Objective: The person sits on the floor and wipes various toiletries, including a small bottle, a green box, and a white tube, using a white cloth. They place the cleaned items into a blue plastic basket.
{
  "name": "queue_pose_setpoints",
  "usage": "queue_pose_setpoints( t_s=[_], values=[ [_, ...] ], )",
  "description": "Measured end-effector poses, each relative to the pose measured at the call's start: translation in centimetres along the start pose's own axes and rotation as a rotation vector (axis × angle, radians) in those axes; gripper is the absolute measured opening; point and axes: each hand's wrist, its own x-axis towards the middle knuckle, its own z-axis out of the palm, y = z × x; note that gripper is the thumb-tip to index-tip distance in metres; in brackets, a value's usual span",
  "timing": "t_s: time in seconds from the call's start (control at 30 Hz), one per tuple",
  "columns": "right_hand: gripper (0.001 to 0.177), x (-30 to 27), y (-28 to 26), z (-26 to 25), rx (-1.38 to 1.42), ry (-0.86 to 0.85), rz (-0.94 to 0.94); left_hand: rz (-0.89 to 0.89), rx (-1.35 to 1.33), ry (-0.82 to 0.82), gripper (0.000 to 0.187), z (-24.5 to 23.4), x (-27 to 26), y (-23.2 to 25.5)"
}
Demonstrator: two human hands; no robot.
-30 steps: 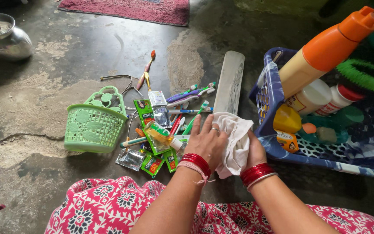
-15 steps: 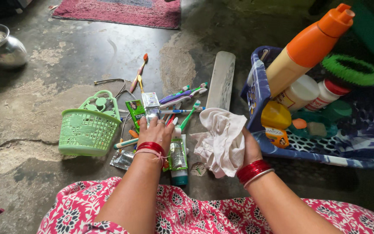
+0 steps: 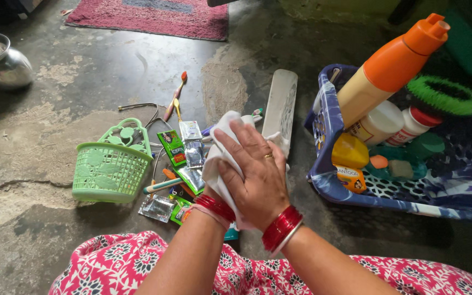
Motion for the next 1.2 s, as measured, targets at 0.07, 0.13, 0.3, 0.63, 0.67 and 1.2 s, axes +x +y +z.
queue_pose_setpoints(
  t_s=[0.07, 0.13, 0.3, 0.63, 0.67, 1.2],
  values=[
    [0.046, 0.7, 1.5, 0.7, 0.122, -0.098, 0.171, 0.008, 0.019, -0.013, 0.070, 2.0, -1.8, -0.9],
    [0.046, 3.2, 5.4, 2.0, 0.266, -0.131, 0.313, -0.024, 0.323, 0.087, 0.085, 3.7, -2.5, -0.9],
    [0.051, 3.8, 7.8, 1.5, 0.786, -0.186, 0.954, -0.036, 0.254, -0.016, 0.094, 4.0, -1.6, -2.3],
    [0.043, 1.4, 8.3, 2.6, 0.308, -0.190, 0.638, -0.051, 1.005, 0.190, 0.101, 3.6, -2.0, -2.1],
    [0.040, 2.0, 9.6, 1.7, 0.370, -0.291, 0.690, -0.119, 1.152, 0.218, 0.096, 4.0, -2.2, -2.0],
    [0.041, 2.0, 13.2, -0.5, 1.621, -0.092, 1.198, 0.138, 1.014, 0.184, 0.047, 0.2, 0.9, -4.0]
  ],
)
